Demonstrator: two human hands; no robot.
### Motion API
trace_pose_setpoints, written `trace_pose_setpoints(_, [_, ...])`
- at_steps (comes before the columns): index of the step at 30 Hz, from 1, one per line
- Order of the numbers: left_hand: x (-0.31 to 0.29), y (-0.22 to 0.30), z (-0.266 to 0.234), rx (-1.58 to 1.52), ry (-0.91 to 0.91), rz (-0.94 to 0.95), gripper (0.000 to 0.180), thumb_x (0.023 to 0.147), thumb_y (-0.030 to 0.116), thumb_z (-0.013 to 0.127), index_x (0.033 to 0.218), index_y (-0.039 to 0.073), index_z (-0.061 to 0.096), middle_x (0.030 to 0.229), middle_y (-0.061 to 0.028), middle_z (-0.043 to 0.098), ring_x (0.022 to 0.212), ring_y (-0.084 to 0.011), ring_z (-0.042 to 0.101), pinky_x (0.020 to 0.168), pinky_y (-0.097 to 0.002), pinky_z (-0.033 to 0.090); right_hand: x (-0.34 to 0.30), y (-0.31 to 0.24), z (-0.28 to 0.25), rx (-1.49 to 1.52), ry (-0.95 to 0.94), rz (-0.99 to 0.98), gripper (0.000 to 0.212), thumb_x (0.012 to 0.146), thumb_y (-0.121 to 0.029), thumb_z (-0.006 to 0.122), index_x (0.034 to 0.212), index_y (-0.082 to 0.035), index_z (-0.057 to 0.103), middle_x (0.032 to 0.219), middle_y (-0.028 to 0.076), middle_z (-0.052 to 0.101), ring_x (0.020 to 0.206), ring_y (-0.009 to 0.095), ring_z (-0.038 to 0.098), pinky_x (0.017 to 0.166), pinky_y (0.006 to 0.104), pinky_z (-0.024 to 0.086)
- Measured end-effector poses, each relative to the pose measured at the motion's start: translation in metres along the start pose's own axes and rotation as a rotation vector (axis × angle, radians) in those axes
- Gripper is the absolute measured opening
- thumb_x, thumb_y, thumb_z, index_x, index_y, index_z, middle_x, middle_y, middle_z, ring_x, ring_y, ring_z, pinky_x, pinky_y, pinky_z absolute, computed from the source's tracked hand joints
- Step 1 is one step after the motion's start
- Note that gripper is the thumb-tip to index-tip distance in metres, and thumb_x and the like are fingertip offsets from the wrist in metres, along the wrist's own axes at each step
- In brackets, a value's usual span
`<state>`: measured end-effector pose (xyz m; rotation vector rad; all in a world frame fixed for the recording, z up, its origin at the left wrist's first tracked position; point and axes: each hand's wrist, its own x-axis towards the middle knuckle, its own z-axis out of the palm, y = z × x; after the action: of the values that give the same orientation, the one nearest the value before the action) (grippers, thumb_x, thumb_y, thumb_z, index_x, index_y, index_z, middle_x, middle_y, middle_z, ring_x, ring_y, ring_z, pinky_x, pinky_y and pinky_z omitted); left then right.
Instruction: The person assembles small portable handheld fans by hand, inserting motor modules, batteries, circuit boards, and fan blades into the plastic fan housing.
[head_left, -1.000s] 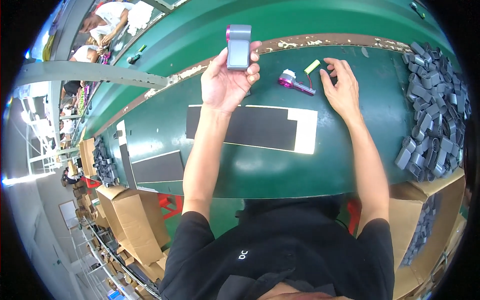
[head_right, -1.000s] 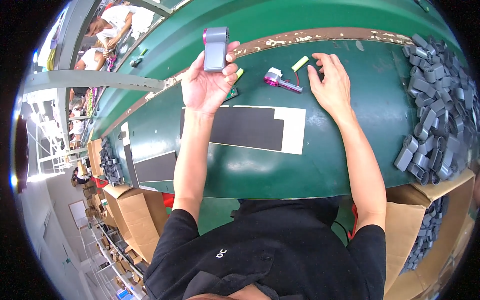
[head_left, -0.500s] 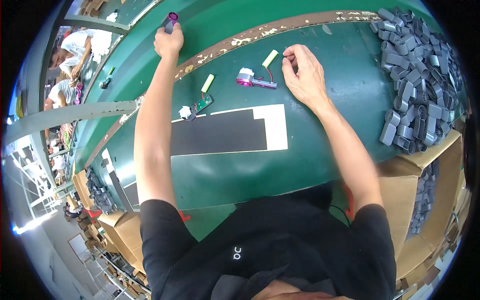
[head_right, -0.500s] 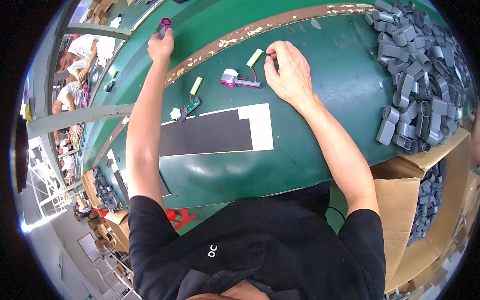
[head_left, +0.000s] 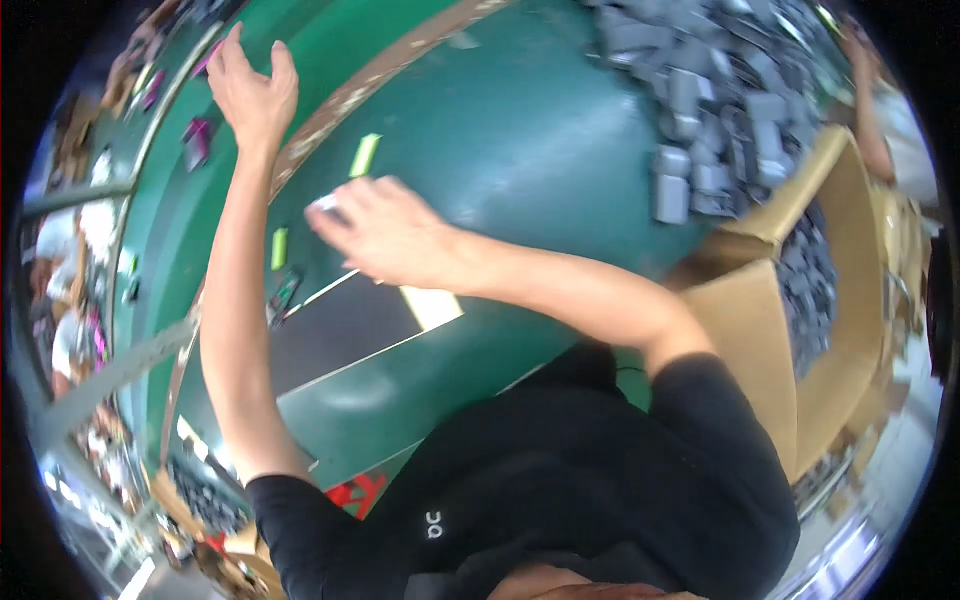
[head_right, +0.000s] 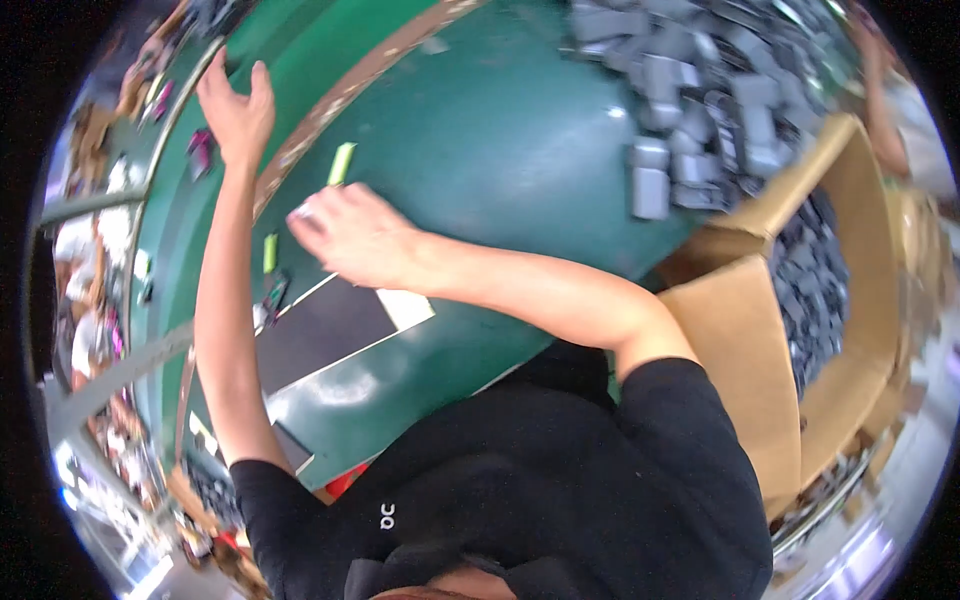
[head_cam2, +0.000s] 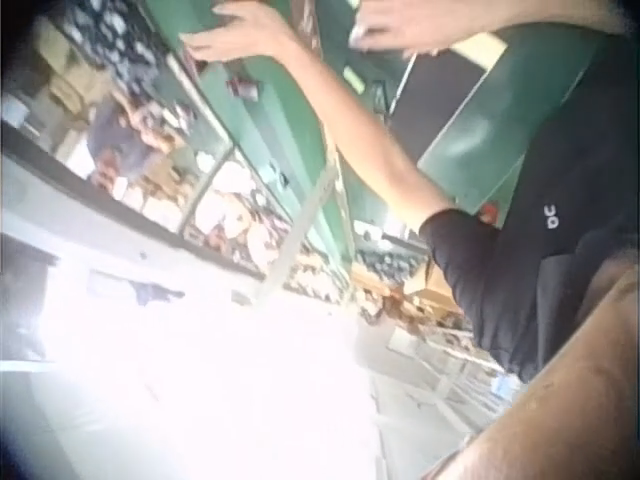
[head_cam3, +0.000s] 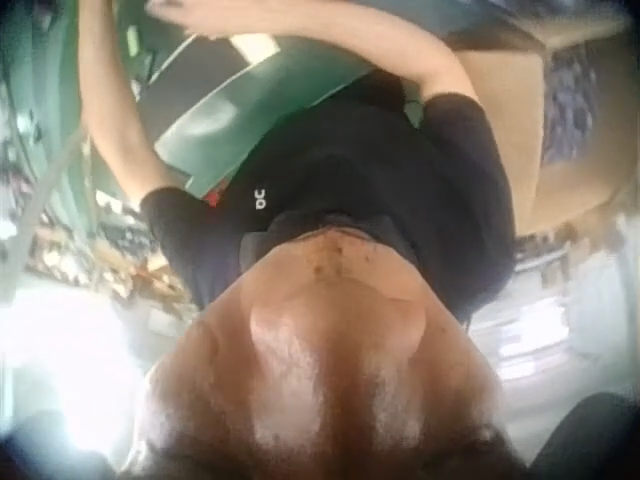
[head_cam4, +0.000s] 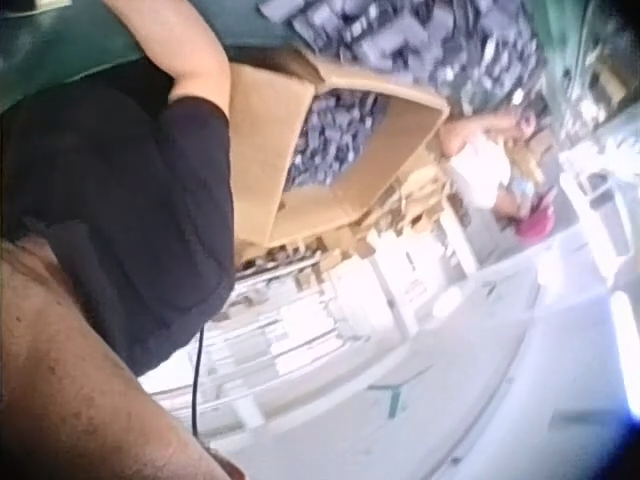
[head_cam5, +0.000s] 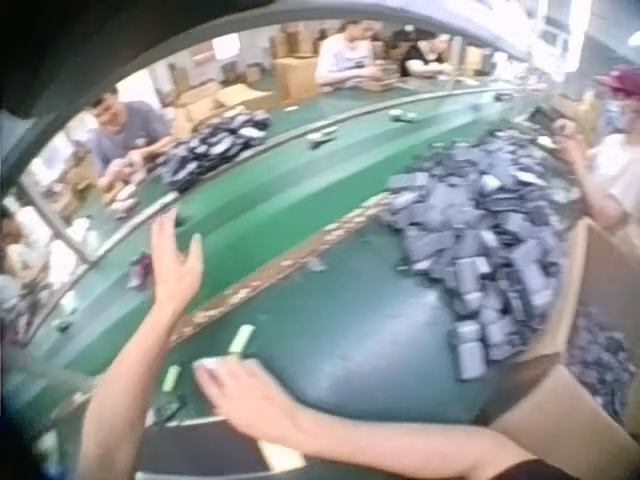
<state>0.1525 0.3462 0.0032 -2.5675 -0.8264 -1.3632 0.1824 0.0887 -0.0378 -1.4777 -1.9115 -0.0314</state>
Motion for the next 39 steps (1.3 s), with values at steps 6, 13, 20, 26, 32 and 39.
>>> trace_pose_setpoints(6, [0.007,0.230,0.017,-0.632,-0.342,0.239,0.033,0.090,0.016,0.067,0.121,0.004,0.068,0.117,-0.0187,0.068,0.110,-0.0362,0.066,0.098,-0.0437,0.053,-0.003,0.032,0.017,0.189,0.394,0.045,0.018,0.091,-0.018,0.057,0.102,-0.004,0.062,0.102,0.014,0.055,0.101,0.028,0.056,0.080,0.0440,0.047])
trace_pose_setpoints(13, [-0.028,0.388,-0.014,-0.359,-1.211,0.039,0.069,0.089,0.062,0.064,0.104,-0.006,0.071,0.104,-0.0255,0.074,0.100,-0.0393,0.074,0.086,-0.0494,0.059,-0.006,0.020,-0.006,-0.221,0.032,-0.083,0.017,0.085,-0.025,0.062,0.093,-0.011,0.064,0.096,0.009,0.059,0.095,0.027,0.059,0.075,0.0442,0.047])
trace_pose_setpoints(20, [-0.042,0.375,-0.022,-0.487,-1.319,-0.080,0.037,0.083,0.020,0.067,0.109,-0.007,0.071,0.108,-0.0244,0.074,0.104,-0.0385,0.072,0.091,-0.0458,0.058,-0.013,0.034,-0.016,-0.167,0.054,0.063,0.033,0.080,-0.027,0.081,0.100,-0.010,0.062,0.101,0.010,0.058,0.095,0.029,0.060,0.079,0.0428,0.050])
trace_pose_setpoints(26, [-0.080,0.284,-0.091,-1.216,-0.499,-0.534,0.036,0.090,0.020,0.069,0.118,-0.002,0.062,0.100,-0.0168,0.069,0.087,-0.0290,0.069,0.078,-0.0434,0.056,-0.001,0.051,-0.040,0.122,0.234,0.280,0.030,0.086,-0.024,0.078,0.106,-0.005,0.066,0.095,0.016,0.068,0.083,0.032,0.069,0.073,0.0429,0.057])
trace_pose_setpoints(32, [-0.111,0.195,-0.196,-1.512,-0.113,-1.096,0.040,0.110,0.030,0.051,0.140,0.004,0.048,0.103,-0.0108,0.063,0.086,-0.0253,0.073,0.072,-0.0365,0.061,-0.003,0.094,-0.075,0.509,0.166,0.647,0.030,0.102,-0.028,0.064,0.125,-0.009,0.070,0.090,0.003,0.072,0.078,0.010,0.064,0.066,0.0279,0.054])
trace_pose_setpoints(39, [-0.177,0.152,-0.218,-1.498,0.123,-1.327,0.038,0.110,0.034,0.051,0.118,-0.002,0.060,0.100,-0.0110,0.066,0.084,-0.0166,0.061,0.072,-0.0314,0.050,-0.004,0.067,-0.102,0.386,-0.037,0.792,0.037,0.090,-0.033,0.079,0.106,0.001,0.075,0.089,0.011,0.078,0.083,0.016,0.075,0.074,0.0297,0.057])
